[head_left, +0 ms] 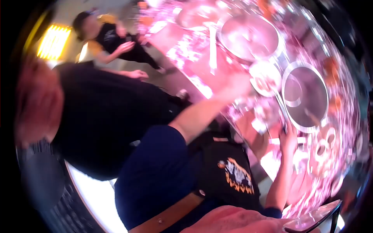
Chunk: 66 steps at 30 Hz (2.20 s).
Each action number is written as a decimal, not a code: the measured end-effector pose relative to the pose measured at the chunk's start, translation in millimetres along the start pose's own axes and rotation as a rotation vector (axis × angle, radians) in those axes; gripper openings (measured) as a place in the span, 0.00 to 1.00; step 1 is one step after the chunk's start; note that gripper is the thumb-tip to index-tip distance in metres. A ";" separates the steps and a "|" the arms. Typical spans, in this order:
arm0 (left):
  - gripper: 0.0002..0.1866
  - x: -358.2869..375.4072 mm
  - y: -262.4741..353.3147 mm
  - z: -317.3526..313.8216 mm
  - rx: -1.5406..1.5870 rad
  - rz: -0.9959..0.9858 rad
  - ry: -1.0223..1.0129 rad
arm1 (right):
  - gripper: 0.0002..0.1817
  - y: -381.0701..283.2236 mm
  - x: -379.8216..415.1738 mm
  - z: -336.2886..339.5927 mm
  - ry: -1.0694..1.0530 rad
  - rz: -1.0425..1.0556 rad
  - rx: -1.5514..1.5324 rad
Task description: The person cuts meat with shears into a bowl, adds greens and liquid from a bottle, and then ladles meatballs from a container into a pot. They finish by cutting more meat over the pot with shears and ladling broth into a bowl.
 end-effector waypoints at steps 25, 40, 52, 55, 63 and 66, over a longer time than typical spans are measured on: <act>0.09 115.0 2.0 -57.4 0.929 0.409 0.056 | 0.29 62.6 17.0 -84.6 -0.065 -0.210 0.074; 0.09 115.5 -2.2 -64.4 0.972 0.401 0.084 | 0.35 49.2 14.7 -53.6 -0.016 -0.113 -0.177; 0.12 114.9 8.0 -26.6 0.713 0.346 -0.028 | 0.29 13.3 20.1 22.3 -0.174 -0.188 -0.176; 0.13 104.7 2.8 -14.3 0.630 0.287 -0.091 | 0.30 6.7 25.5 43.5 -0.253 -0.054 -0.051; 0.14 101.5 -3.7 -27.0 0.706 0.227 -0.045 | 0.19 -25.8 4.2 9.1 -0.428 0.244 0.379; 0.12 121.5 -4.6 -34.2 0.813 0.368 -0.042 | 0.20 -20.7 5.1 7.9 -0.427 0.193 0.279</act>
Point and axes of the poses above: each hand's wrist, its own x-axis away from the middle knuckle, its own z-axis out of the back of the hand, y = z × x, the point moved 5 cm from there along -x, towards the middle knuckle, and after that the axes turned 6 degrees about -y, right-handed, at the moved point
